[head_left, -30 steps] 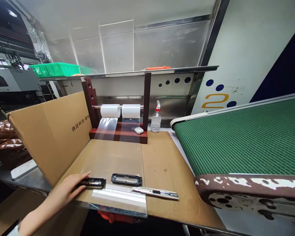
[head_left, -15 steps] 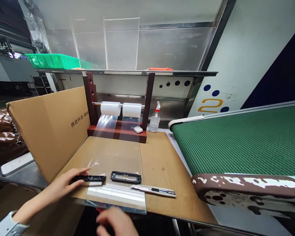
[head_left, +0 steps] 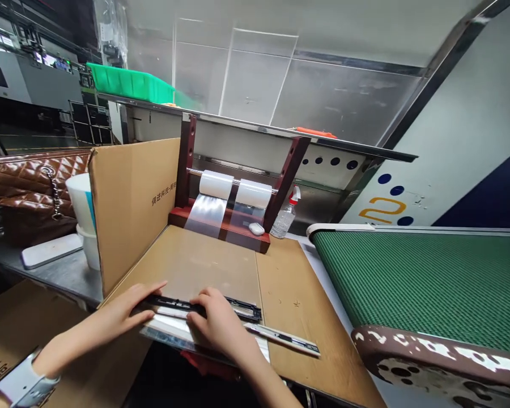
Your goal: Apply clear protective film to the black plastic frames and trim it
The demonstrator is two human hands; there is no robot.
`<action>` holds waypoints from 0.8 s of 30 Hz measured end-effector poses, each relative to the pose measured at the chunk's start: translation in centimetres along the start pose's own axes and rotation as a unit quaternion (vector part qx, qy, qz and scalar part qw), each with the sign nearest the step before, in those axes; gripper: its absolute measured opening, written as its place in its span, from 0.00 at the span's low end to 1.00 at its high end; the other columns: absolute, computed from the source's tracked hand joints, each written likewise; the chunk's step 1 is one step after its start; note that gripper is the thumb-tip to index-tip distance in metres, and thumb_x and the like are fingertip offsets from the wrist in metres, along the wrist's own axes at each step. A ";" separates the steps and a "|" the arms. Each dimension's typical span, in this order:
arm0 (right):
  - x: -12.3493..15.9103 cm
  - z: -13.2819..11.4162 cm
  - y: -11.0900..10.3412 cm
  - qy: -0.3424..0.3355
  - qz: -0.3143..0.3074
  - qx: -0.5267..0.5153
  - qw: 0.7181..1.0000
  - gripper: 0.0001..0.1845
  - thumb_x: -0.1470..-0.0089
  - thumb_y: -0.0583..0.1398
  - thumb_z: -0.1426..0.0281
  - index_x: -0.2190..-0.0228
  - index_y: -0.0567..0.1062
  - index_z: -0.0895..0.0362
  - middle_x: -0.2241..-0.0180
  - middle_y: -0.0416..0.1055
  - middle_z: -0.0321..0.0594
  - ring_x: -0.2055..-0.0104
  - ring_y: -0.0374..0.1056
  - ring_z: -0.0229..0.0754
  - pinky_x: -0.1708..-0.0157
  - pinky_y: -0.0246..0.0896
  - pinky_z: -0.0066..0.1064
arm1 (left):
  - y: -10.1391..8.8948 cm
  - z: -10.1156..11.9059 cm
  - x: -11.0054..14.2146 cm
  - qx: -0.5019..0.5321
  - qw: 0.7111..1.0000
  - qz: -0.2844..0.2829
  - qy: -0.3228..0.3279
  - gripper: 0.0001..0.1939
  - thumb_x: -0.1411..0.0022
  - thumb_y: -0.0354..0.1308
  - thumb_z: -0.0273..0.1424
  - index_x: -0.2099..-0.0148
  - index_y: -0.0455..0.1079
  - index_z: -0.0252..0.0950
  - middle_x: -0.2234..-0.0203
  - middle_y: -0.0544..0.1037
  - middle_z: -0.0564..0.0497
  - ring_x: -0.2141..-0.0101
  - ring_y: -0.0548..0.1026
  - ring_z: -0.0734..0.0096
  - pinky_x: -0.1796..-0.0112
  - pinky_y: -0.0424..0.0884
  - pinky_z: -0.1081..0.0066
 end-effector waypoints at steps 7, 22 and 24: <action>-0.4 0.0 -0.2 -0.007 -0.021 0.016 1.000 0.14 0.43 0.59 0.70 0.57 0.78 0.60 0.58 0.71 0.46 0.54 0.66 0.44 0.50 0.57 0.31 | -0.4 0.1 -0.1 0.030 0.999 0.022 -0.014 0.24 0.32 0.47 0.41 0.36 0.58 0.47 0.49 0.75 0.51 0.49 0.71 0.64 0.46 0.64 0.63; -0.4 1.2 -0.1 -0.028 -0.055 0.013 0.998 0.17 0.47 0.58 0.72 0.55 0.78 0.58 0.58 0.71 0.44 0.57 0.68 0.42 0.53 0.60 0.29 | -0.2 -0.9 0.4 0.073 0.996 -0.032 -0.038 0.26 0.33 0.48 0.40 0.34 0.54 0.46 0.45 0.71 0.52 0.45 0.68 0.69 0.43 0.61 0.65; -0.2 1.3 0.4 -0.029 -0.045 0.006 0.999 0.17 0.47 0.58 0.72 0.55 0.77 0.57 0.57 0.70 0.44 0.56 0.68 0.42 0.52 0.59 0.29 | -0.2 -1.1 0.9 0.065 0.997 -0.033 -0.029 0.26 0.32 0.49 0.40 0.34 0.53 0.47 0.44 0.70 0.52 0.43 0.67 0.67 0.42 0.60 0.64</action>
Point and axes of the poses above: each hand's wrist, its own x-axis away from the middle knuckle, its own y-axis out of the palm, z = x × y, the point moved 7 cm from there along -x, towards the middle knuckle
